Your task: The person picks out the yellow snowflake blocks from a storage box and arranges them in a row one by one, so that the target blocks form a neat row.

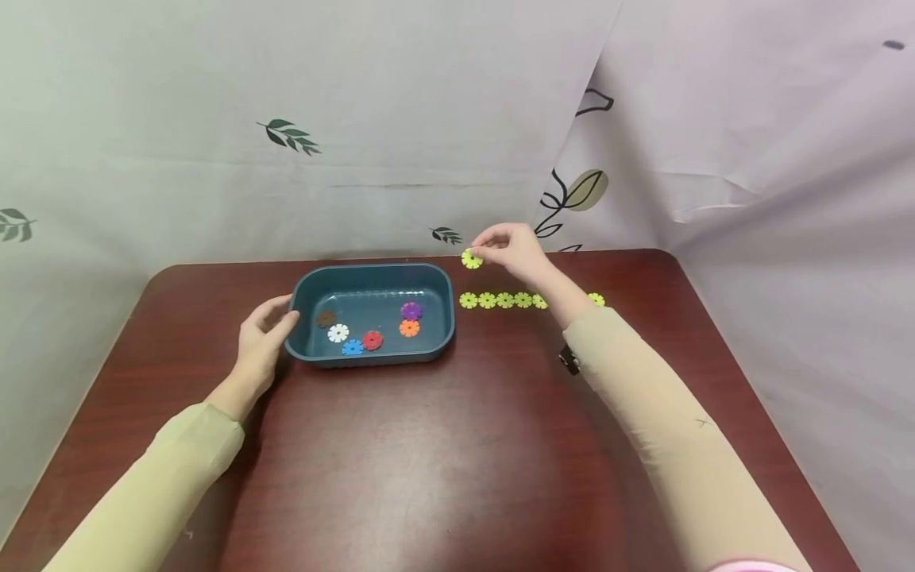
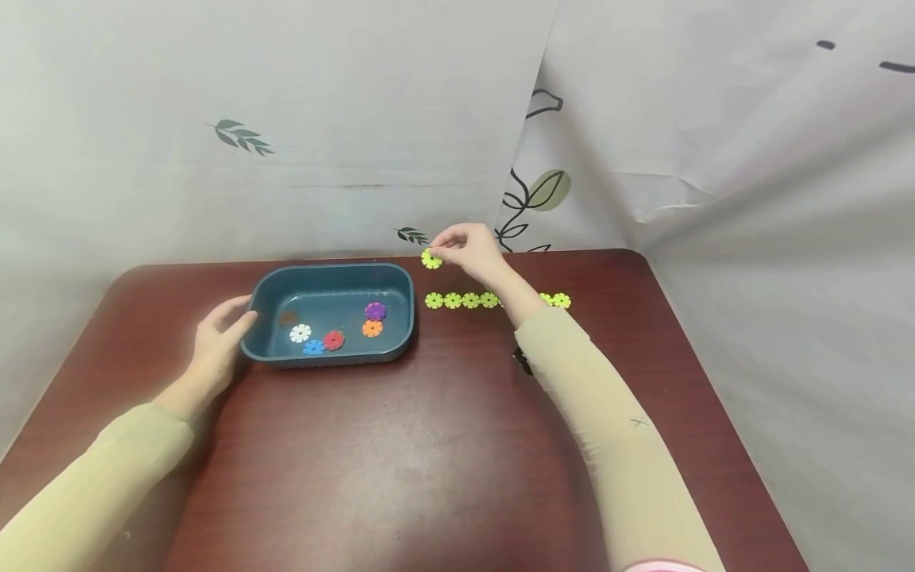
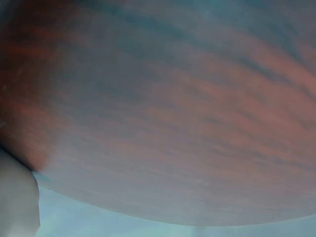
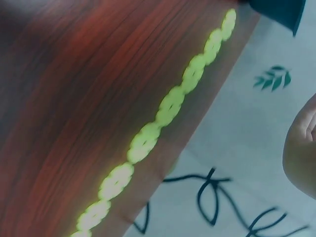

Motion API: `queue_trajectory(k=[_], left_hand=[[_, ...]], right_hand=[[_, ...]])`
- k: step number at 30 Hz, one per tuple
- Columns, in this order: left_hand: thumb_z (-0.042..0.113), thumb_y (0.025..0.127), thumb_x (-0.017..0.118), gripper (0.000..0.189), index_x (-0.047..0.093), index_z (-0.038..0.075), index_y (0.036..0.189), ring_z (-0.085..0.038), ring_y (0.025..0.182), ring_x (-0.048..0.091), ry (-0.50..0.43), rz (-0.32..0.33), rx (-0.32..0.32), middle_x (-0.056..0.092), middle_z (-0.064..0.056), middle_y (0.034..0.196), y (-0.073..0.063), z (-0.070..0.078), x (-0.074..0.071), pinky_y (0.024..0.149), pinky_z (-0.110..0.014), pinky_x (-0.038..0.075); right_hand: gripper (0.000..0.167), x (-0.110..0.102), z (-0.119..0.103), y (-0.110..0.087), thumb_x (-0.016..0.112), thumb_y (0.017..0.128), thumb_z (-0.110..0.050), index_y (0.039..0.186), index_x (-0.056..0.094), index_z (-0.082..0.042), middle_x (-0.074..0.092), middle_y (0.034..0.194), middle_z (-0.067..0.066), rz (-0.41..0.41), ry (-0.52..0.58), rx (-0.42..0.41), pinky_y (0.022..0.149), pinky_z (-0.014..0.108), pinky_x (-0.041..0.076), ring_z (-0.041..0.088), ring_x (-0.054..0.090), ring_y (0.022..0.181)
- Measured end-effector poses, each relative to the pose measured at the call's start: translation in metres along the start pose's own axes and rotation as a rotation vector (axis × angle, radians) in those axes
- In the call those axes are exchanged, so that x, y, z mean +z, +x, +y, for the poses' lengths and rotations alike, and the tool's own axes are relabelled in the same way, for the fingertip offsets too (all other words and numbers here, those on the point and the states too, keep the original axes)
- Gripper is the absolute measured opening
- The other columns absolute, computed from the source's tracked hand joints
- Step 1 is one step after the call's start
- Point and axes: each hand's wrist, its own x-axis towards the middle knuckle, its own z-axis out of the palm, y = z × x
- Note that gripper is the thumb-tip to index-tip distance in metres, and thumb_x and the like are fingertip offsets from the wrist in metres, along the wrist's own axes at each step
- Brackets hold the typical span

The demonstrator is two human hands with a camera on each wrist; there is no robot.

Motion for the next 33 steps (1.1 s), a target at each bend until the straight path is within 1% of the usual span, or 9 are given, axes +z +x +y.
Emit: queue_trajectory(k=[2, 4, 7, 11, 15, 20, 24, 28, 33], left_hand=[[0.007, 0.103, 0.068, 0.026, 0.07, 0.016, 0.127, 0.005, 0.099, 0.063, 0.003, -0.001, 0.0, 0.069, 0.021, 0.109, 0.0, -0.001, 0.0, 0.084, -0.005, 0.053], [0.007, 0.103, 0.068, 0.026, 0.07, 0.016, 0.127, 0.006, 0.098, 0.064, -0.003, -0.003, 0.001, 0.069, 0.02, 0.109, 0.001, -0.001, 0.0, 0.083, -0.006, 0.053], [0.006, 0.103, 0.068, 0.025, 0.07, 0.016, 0.126, 0.006, 0.098, 0.064, -0.006, -0.004, 0.002, 0.069, 0.021, 0.109, 0.001, 0.0, 0.0, 0.083, -0.006, 0.053], [0.007, 0.103, 0.068, 0.025, 0.071, 0.016, 0.126, 0.005, 0.099, 0.064, -0.002, 0.001, 0.001, 0.07, 0.022, 0.108, 0.002, 0.001, 0.002, 0.083, -0.005, 0.053], [0.008, 0.103, 0.068, 0.024, 0.071, 0.017, 0.125, 0.004, 0.1, 0.064, 0.007, 0.006, 0.0, 0.069, 0.022, 0.107, 0.002, 0.001, 0.004, 0.083, -0.005, 0.053], [0.008, 0.103, 0.068, 0.024, 0.071, 0.019, 0.123, 0.004, 0.099, 0.064, 0.008, 0.007, 0.0, 0.069, 0.022, 0.107, 0.003, 0.002, 0.004, 0.082, -0.005, 0.053], [0.007, 0.103, 0.068, 0.024, 0.071, 0.018, 0.124, 0.004, 0.099, 0.064, 0.001, 0.006, 0.002, 0.07, 0.022, 0.107, 0.004, 0.001, 0.004, 0.082, -0.005, 0.053], [0.008, 0.103, 0.068, 0.024, 0.07, 0.016, 0.125, 0.004, 0.1, 0.064, 0.006, 0.008, 0.0, 0.069, 0.021, 0.108, 0.003, 0.0, 0.002, 0.082, -0.005, 0.053], [0.008, 0.103, 0.068, 0.024, 0.071, 0.016, 0.126, 0.004, 0.1, 0.064, 0.002, 0.01, 0.002, 0.069, 0.021, 0.108, 0.003, 0.0, 0.002, 0.083, -0.005, 0.053]], right_hand=[[0.011, -0.009, 0.003, -0.002, 0.08, 0.094, -0.01, 0.101, 0.08, -0.001, 0.076, 0.083, -0.008, 0.029, 0.022, 0.019, 0.079, 0.027, 0.061, 0.02, 0.073, 0.082], [0.011, -0.019, 0.006, -0.004, 0.081, 0.094, -0.009, 0.101, 0.08, -0.001, 0.076, 0.082, -0.01, 0.056, 0.05, 0.037, 0.078, 0.025, 0.06, 0.013, 0.072, 0.078], [0.01, -0.033, 0.011, -0.009, 0.08, 0.095, -0.009, 0.101, 0.079, -0.001, 0.075, 0.081, -0.013, 0.088, 0.076, 0.053, 0.079, 0.024, 0.06, 0.009, 0.071, 0.076], [0.006, -0.05, 0.021, -0.014, 0.078, 0.096, -0.007, 0.1, 0.079, -0.003, 0.076, 0.082, -0.013, 0.129, 0.112, 0.049, 0.08, 0.023, 0.061, 0.005, 0.071, 0.075], [0.004, -0.069, 0.031, -0.021, 0.077, 0.096, -0.006, 0.097, 0.081, -0.006, 0.078, 0.086, -0.011, 0.146, 0.141, 0.056, 0.08, 0.022, 0.062, 0.003, 0.071, 0.076], [0.005, -0.09, 0.042, -0.034, 0.077, 0.096, -0.006, 0.097, 0.081, -0.009, 0.077, 0.088, -0.013, 0.168, 0.146, 0.09, 0.079, 0.02, 0.062, 0.003, 0.071, 0.077], [0.007, -0.109, 0.052, -0.043, 0.076, 0.097, -0.006, 0.096, 0.08, -0.011, 0.076, 0.084, -0.016, 0.197, 0.145, 0.116, 0.077, 0.017, 0.061, 0.002, 0.071, 0.075], [0.011, -0.125, 0.06, -0.052, 0.074, 0.097, -0.004, 0.093, 0.081, -0.012, 0.076, 0.08, -0.016, 0.219, 0.167, 0.135, 0.074, 0.015, 0.061, 0.001, 0.071, 0.072], [0.014, -0.139, 0.061, -0.067, 0.073, 0.097, -0.002, 0.09, 0.08, -0.012, 0.076, 0.08, -0.014, 0.236, 0.177, 0.163, 0.076, 0.017, 0.062, 0.003, 0.072, 0.071]])
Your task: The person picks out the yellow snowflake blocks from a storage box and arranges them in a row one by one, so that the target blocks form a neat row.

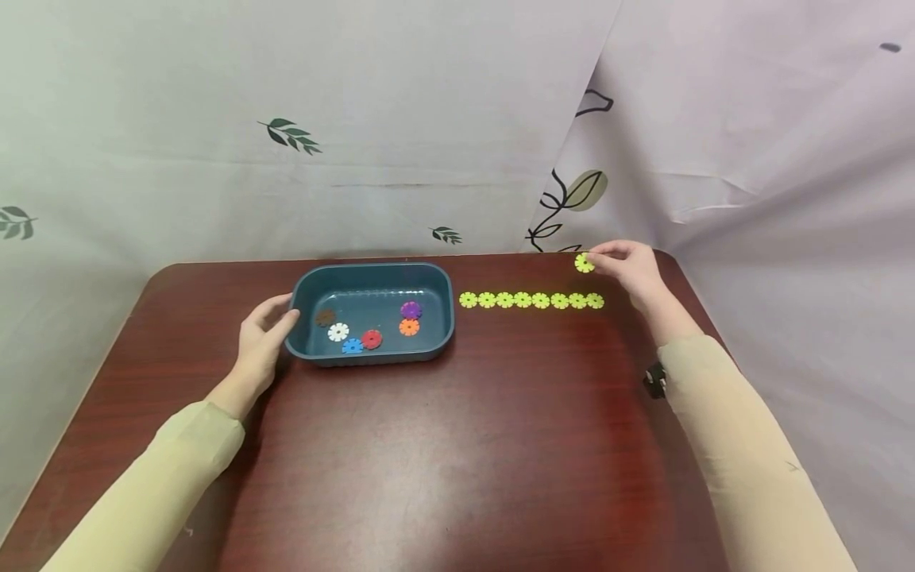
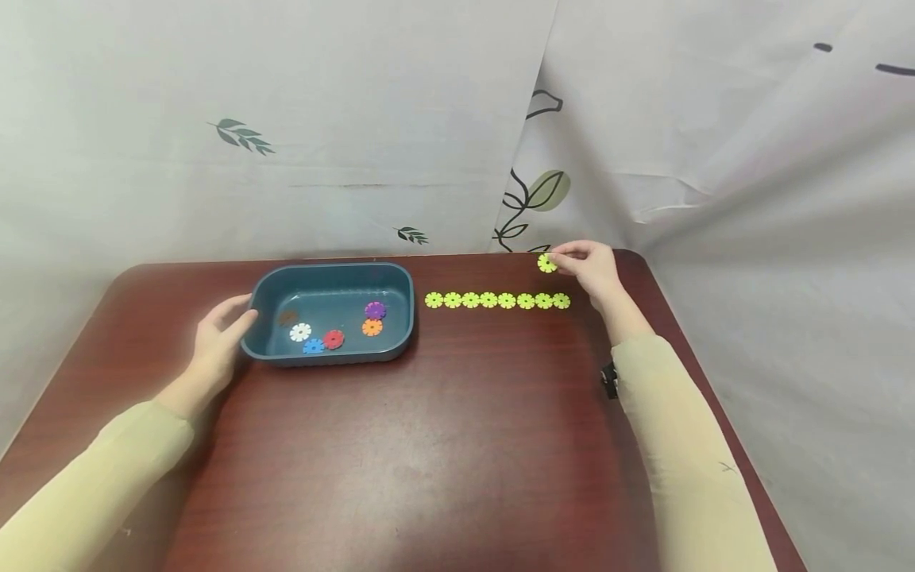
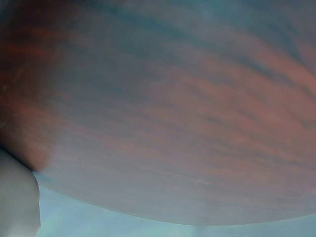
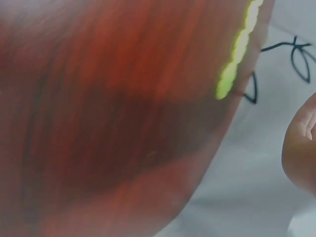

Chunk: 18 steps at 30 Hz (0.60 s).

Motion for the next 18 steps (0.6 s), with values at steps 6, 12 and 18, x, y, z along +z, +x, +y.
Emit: queue_trajectory(k=[6, 12, 18], left_hand=[[0.007, 0.103, 0.068, 0.023, 0.071, 0.016, 0.124, 0.004, 0.101, 0.064, -0.005, 0.004, 0.005, 0.069, 0.021, 0.107, 0.0, 0.001, 0.001, 0.083, -0.006, 0.053], [0.007, 0.103, 0.068, 0.024, 0.071, 0.015, 0.126, 0.004, 0.101, 0.063, 0.003, 0.005, 0.014, 0.069, 0.022, 0.107, -0.001, 0.0, 0.001, 0.083, -0.005, 0.053], [0.007, 0.103, 0.068, 0.025, 0.072, 0.014, 0.126, 0.003, 0.101, 0.064, 0.003, 0.01, 0.015, 0.069, 0.022, 0.107, 0.0, -0.001, 0.001, 0.083, -0.006, 0.053]], right_hand=[[0.01, -0.015, 0.006, -0.014, 0.073, 0.098, -0.004, 0.092, 0.08, -0.008, 0.075, 0.077, -0.016, 0.02, -0.042, 0.043, 0.075, 0.014, 0.06, -0.001, 0.072, 0.069], [0.01, -0.036, 0.034, -0.009, 0.071, 0.1, -0.006, 0.097, 0.08, -0.011, 0.072, 0.078, -0.022, 0.042, -0.118, 0.087, 0.074, 0.011, 0.058, -0.003, 0.072, 0.07], [0.009, -0.049, 0.055, -0.007, 0.075, 0.1, -0.015, 0.102, 0.079, -0.007, 0.07, 0.078, -0.027, 0.03, -0.256, 0.097, 0.074, 0.01, 0.056, -0.005, 0.071, 0.073]])
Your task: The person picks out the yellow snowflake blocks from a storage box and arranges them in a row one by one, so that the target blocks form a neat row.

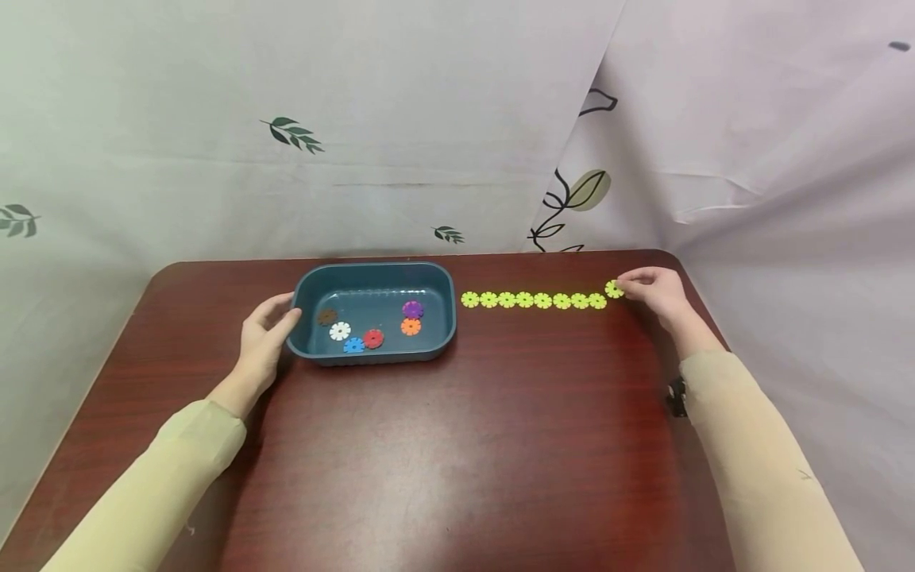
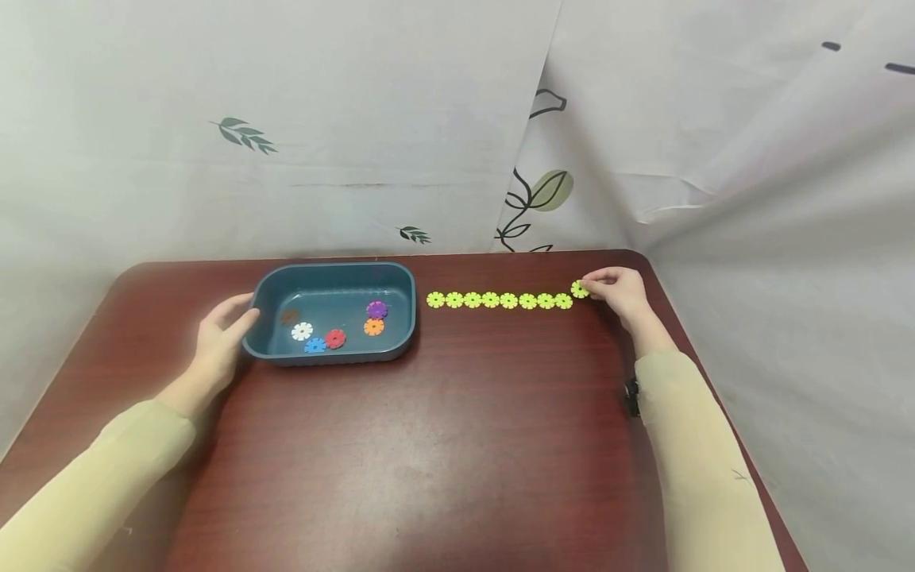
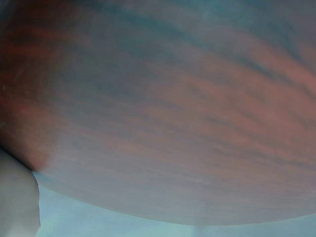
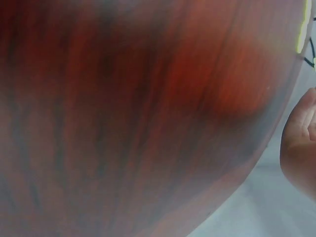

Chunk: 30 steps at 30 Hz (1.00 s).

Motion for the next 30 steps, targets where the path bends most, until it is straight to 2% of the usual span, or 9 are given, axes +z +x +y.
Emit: queue_trajectory(k=[10, 15, 18, 24, 26, 30], left_hand=[[0.006, 0.102, 0.068, 0.023, 0.072, 0.018, 0.122, 0.004, 0.1, 0.064, -0.014, -0.001, 0.003, 0.07, 0.021, 0.106, 0.0, 0.001, -0.001, 0.083, -0.006, 0.053], [0.007, 0.103, 0.068, 0.024, 0.071, 0.015, 0.124, 0.003, 0.1, 0.063, -0.009, -0.002, -0.004, 0.069, 0.02, 0.107, -0.001, 0.001, 0.0, 0.083, -0.006, 0.053], [0.007, 0.103, 0.067, 0.024, 0.071, 0.017, 0.124, 0.004, 0.1, 0.063, 0.002, -0.005, -0.004, 0.069, 0.021, 0.107, -0.001, 0.002, 0.0, 0.083, -0.006, 0.053], [0.006, 0.103, 0.067, 0.024, 0.072, 0.02, 0.122, 0.004, 0.1, 0.063, 0.006, 0.003, -0.007, 0.069, 0.022, 0.106, 0.0, 0.002, 0.0, 0.083, -0.006, 0.053], [0.007, 0.103, 0.068, 0.024, 0.071, 0.017, 0.124, 0.003, 0.1, 0.063, 0.008, 0.001, -0.012, 0.069, 0.022, 0.106, 0.0, 0.002, 0.0, 0.083, -0.006, 0.052], [0.009, 0.103, 0.068, 0.024, 0.07, 0.015, 0.126, 0.002, 0.103, 0.061, 0.014, -0.012, -0.04, 0.068, 0.021, 0.108, 0.001, 0.002, -0.002, 0.084, -0.005, 0.052]], right_hand=[[0.039, -0.001, 0.012, -0.002, 0.076, 0.1, -0.02, 0.12, 0.07, 0.013, 0.067, 0.07, -0.03, -0.027, -0.159, 0.006, 0.07, 0.012, 0.054, -0.007, 0.066, 0.07], [0.039, 0.0, 0.014, -0.002, 0.076, 0.099, -0.018, 0.12, 0.07, 0.014, 0.065, 0.069, -0.03, -0.011, -0.227, -0.031, 0.065, 0.013, 0.052, -0.008, 0.063, 0.067], [0.035, 0.0, 0.015, -0.002, 0.077, 0.098, -0.017, 0.116, 0.072, 0.013, 0.07, 0.072, -0.022, -0.002, -0.293, -0.065, 0.063, 0.014, 0.049, -0.008, 0.06, 0.065], [0.03, 0.002, 0.014, -0.002, 0.077, 0.098, -0.018, 0.109, 0.076, 0.01, 0.081, 0.088, 0.011, 0.016, -0.415, -0.115, 0.065, 0.014, 0.045, -0.009, 0.056, 0.066], [0.028, 0.002, 0.015, -0.002, 0.077, 0.098, -0.018, 0.108, 0.077, 0.009, 0.081, 0.092, 0.015, 0.022, -0.432, -0.116, 0.066, 0.013, 0.044, -0.01, 0.055, 0.067], [0.027, 0.001, 0.015, -0.001, 0.077, 0.097, -0.017, 0.107, 0.077, 0.008, 0.081, 0.091, 0.015, 0.025, -0.444, -0.122, 0.068, 0.013, 0.043, -0.011, 0.055, 0.068]])
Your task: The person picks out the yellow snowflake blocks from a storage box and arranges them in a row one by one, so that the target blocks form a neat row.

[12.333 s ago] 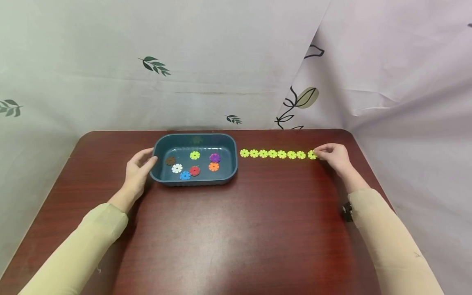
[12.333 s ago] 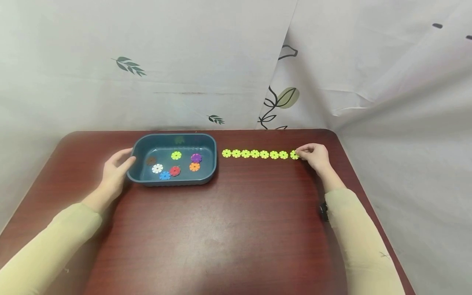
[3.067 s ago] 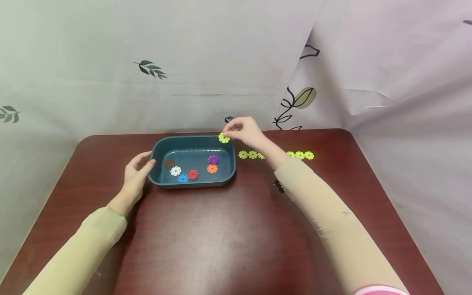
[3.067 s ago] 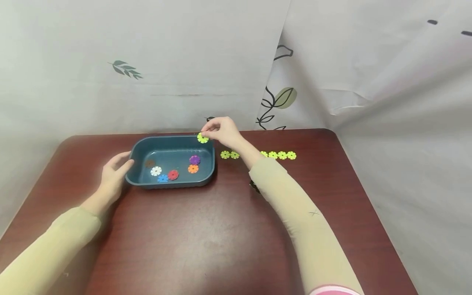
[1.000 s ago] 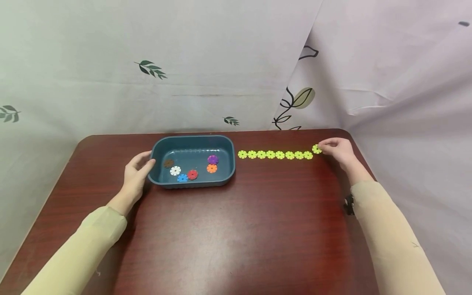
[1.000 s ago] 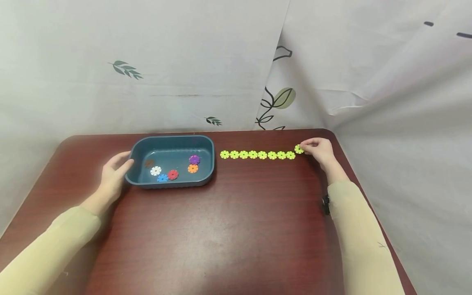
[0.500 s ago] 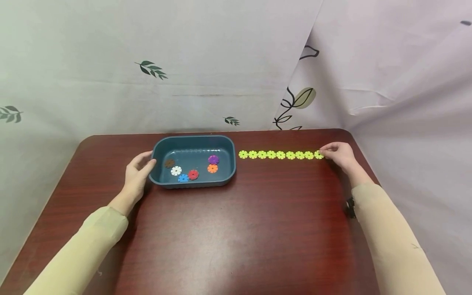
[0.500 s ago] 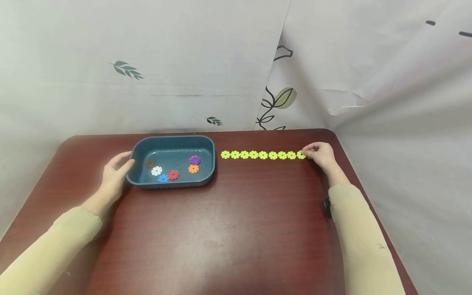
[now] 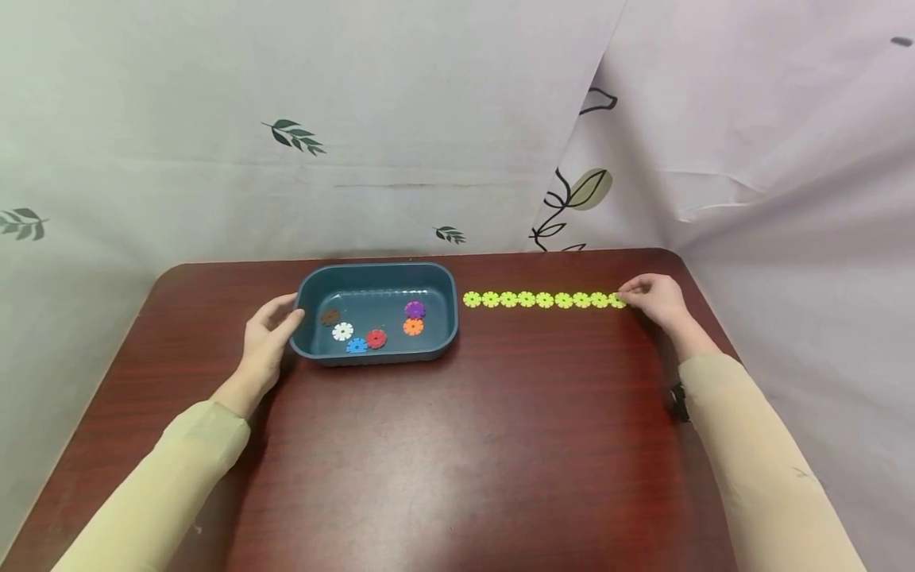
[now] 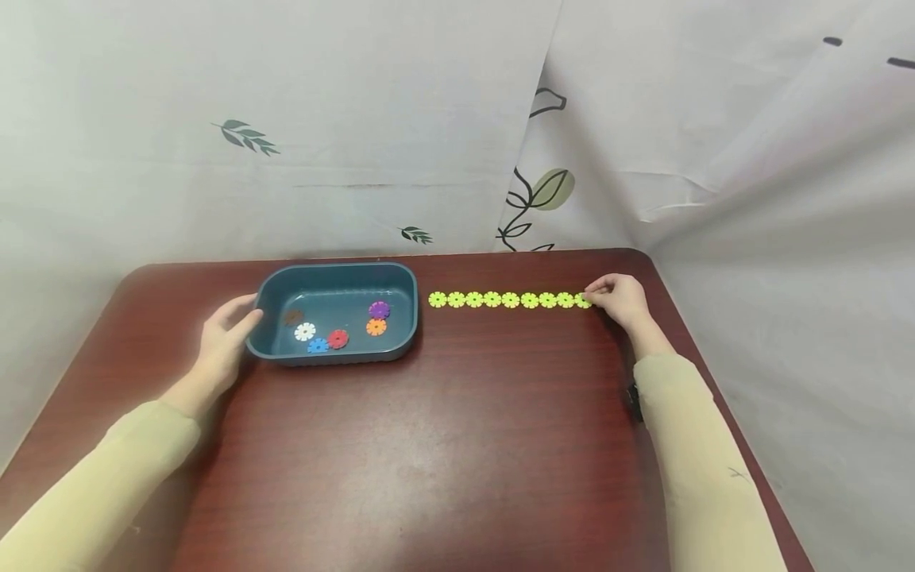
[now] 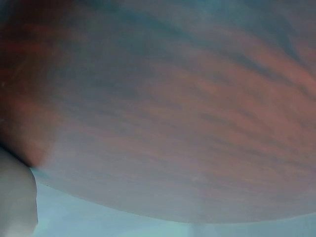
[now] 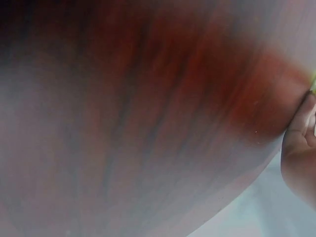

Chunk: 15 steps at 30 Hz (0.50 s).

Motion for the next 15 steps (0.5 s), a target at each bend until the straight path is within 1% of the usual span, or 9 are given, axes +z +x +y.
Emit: queue_trajectory(k=[3, 5, 8, 11, 13, 15], left_hand=[[0.012, 0.104, 0.069, 0.024, 0.069, 0.018, 0.127, 0.003, 0.106, 0.06, 0.004, -0.025, -0.016, 0.067, 0.022, 0.111, 0.0, 0.0, -0.003, 0.084, -0.005, 0.053], [0.014, 0.104, 0.069, 0.023, 0.068, 0.021, 0.126, 0.003, 0.106, 0.061, -0.022, -0.053, -0.029, 0.067, 0.021, 0.113, 0.001, 0.0, -0.005, 0.084, -0.006, 0.054], [0.015, 0.105, 0.068, 0.021, 0.068, 0.023, 0.125, 0.004, 0.104, 0.063, -0.079, -0.096, -0.037, 0.066, 0.018, 0.116, 0.002, 0.0, -0.009, 0.084, -0.008, 0.055], [0.013, 0.107, 0.064, 0.02, 0.067, 0.021, 0.125, 0.003, 0.1, 0.068, -0.159, -0.14, -0.038, 0.066, 0.014, 0.118, 0.003, 0.0, -0.012, 0.084, -0.01, 0.057], [0.01, 0.108, 0.061, 0.021, 0.067, 0.02, 0.126, 0.002, 0.1, 0.069, -0.191, -0.172, -0.029, 0.066, 0.013, 0.12, 0.003, 0.0, -0.014, 0.086, -0.011, 0.057], [0.008, 0.108, 0.059, 0.022, 0.067, 0.019, 0.127, 0.002, 0.101, 0.07, -0.216, -0.197, -0.017, 0.067, 0.012, 0.121, 0.003, 0.0, -0.016, 0.086, -0.012, 0.058]], right_hand=[[0.026, 0.001, 0.0, 0.0, 0.077, 0.097, -0.017, 0.106, 0.078, 0.007, 0.081, 0.089, 0.013, 0.006, -0.006, -0.001, 0.068, 0.012, 0.043, -0.011, 0.055, 0.068], [0.027, 0.001, 0.0, 0.0, 0.078, 0.097, -0.018, 0.106, 0.077, 0.007, 0.08, 0.086, 0.008, 0.01, 0.009, 0.008, 0.067, 0.012, 0.043, -0.011, 0.055, 0.067], [0.029, 0.001, 0.001, -0.001, 0.079, 0.096, -0.019, 0.108, 0.077, 0.008, 0.076, 0.079, -0.008, 0.015, 0.046, 0.032, 0.065, 0.013, 0.046, -0.009, 0.056, 0.066], [0.033, 0.0, 0.001, -0.002, 0.079, 0.096, -0.021, 0.111, 0.075, 0.009, 0.07, 0.075, -0.02, 0.007, 0.094, 0.045, 0.064, 0.013, 0.048, -0.009, 0.057, 0.066], [0.034, 0.0, 0.0, -0.003, 0.079, 0.097, -0.021, 0.112, 0.074, 0.009, 0.069, 0.076, -0.022, 0.006, 0.112, 0.046, 0.065, 0.013, 0.048, -0.01, 0.058, 0.067], [0.034, 0.001, -0.002, -0.005, 0.079, 0.097, -0.021, 0.113, 0.074, 0.009, 0.072, 0.078, -0.02, 0.008, 0.119, 0.037, 0.066, 0.011, 0.048, -0.011, 0.058, 0.068]])
